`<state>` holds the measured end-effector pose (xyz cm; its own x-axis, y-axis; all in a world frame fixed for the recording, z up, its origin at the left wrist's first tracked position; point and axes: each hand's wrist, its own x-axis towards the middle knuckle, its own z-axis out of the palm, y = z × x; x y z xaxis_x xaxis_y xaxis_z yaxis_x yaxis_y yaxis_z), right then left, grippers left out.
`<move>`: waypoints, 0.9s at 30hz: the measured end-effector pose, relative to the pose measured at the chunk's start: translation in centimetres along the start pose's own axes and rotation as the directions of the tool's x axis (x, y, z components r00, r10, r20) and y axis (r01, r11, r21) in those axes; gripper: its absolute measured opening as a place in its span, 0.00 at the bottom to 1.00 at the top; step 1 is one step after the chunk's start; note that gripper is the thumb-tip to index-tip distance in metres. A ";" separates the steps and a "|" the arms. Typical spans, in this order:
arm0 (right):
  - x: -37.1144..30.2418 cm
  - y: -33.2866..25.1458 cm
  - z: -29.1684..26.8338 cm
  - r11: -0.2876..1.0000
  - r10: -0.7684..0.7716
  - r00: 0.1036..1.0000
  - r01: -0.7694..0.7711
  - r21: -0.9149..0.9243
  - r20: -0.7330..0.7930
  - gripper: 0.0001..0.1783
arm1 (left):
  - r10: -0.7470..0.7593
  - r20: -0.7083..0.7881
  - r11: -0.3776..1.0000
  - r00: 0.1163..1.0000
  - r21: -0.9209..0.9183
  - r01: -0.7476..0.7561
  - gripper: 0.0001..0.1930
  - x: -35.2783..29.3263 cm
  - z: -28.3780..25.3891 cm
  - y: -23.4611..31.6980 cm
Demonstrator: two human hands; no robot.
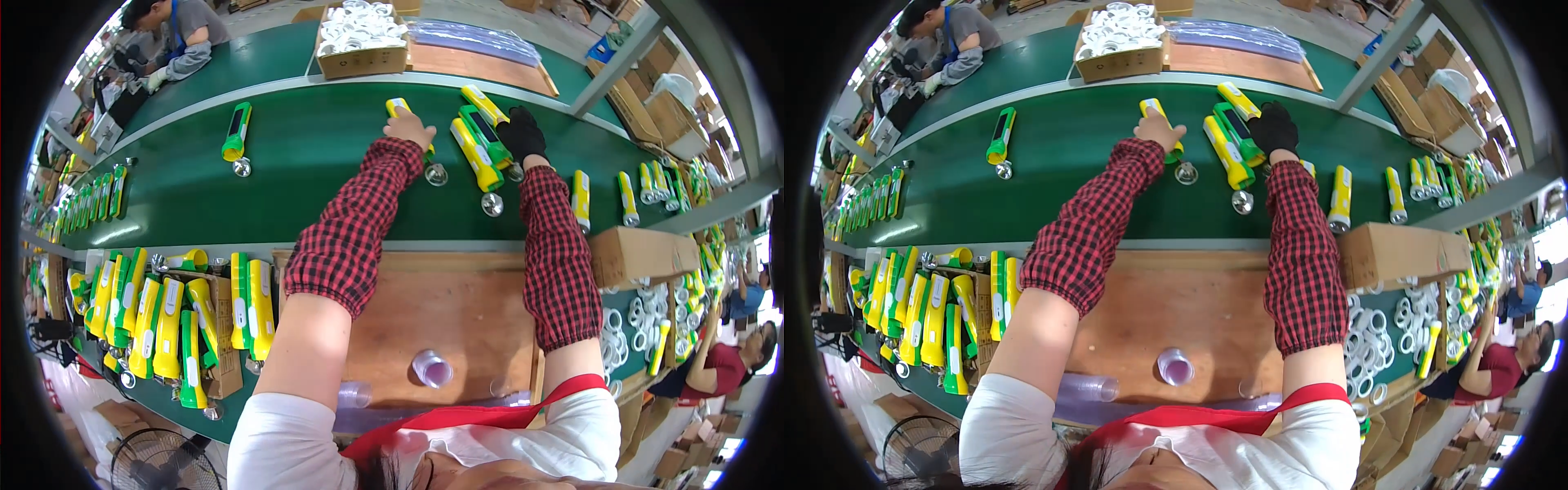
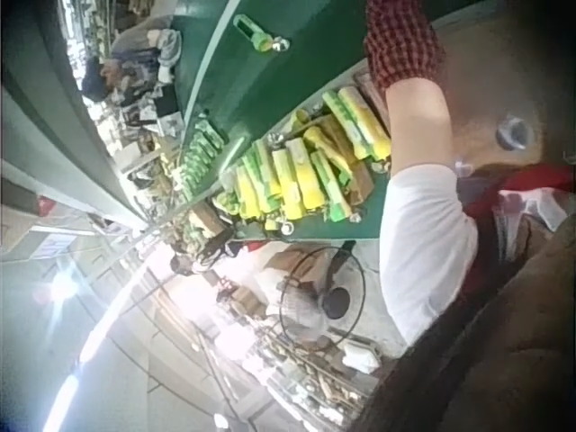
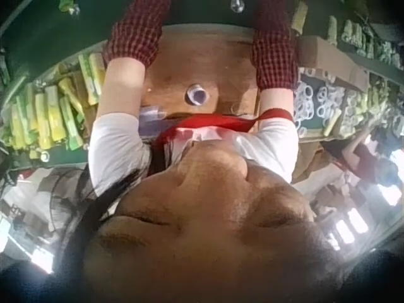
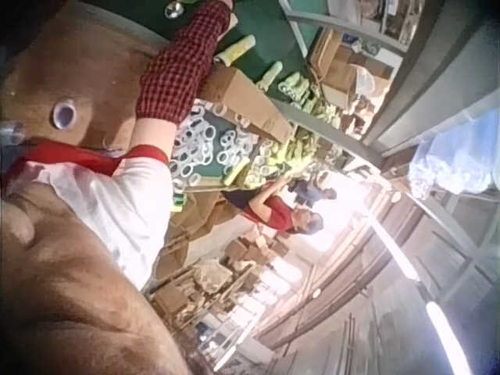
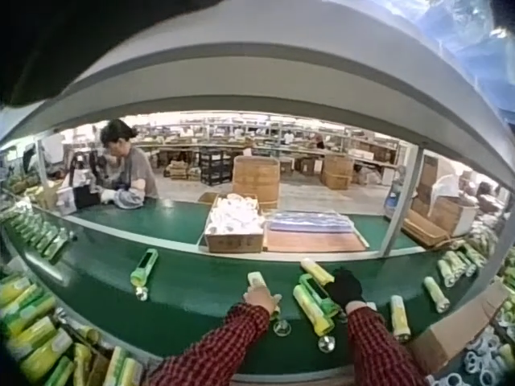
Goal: Assembling the components of hand-held flashlights on a production conveyor belt.
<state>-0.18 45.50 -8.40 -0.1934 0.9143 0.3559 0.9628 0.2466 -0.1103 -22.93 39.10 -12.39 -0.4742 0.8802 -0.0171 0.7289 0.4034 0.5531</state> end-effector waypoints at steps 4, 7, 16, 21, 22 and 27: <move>3.3 1.6 1.9 0.987 0.049 0.966 -0.087 0.139 0.253 0.31 | -0.016 0.194 1.000 0.981 -0.002 0.016 0.42 -0.5 0.0 2.9; 4.0 1.6 2.0 0.984 0.113 0.945 -0.149 0.097 0.308 0.30 | 0.073 0.441 0.952 0.895 -0.299 0.070 0.33 -0.2 1.3 2.4; -2.3 -0.7 -0.3 0.739 -0.053 0.770 -0.398 0.543 0.636 0.27 | 0.150 0.511 0.305 0.846 -0.838 0.452 0.28 -2.3 2.4 3.7; -4.5 -4.5 -1.1 0.398 -0.178 0.801 -0.473 0.786 0.572 0.24 | 0.082 0.362 0.480 0.928 -0.831 0.282 0.58 -3.7 2.2 2.2; -4.3 -4.6 -0.6 0.315 -0.162 0.814 -0.493 0.811 0.558 0.24 | 0.097 0.340 0.436 0.935 -0.859 0.267 0.59 -4.4 1.5 2.3; -7.9 -6.8 -4.0 0.014 -0.432 0.838 -0.364 0.931 0.334 0.29 | 0.505 0.150 0.200 0.850 -0.978 0.053 0.19 -8.7 -6.4 -0.6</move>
<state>-4.43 35.35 -6.70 -0.6410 0.7667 0.0356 -0.0920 -0.0307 -0.9953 -22.44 29.60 -7.23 0.0384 0.9894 0.1399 -0.3626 -0.1167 0.9246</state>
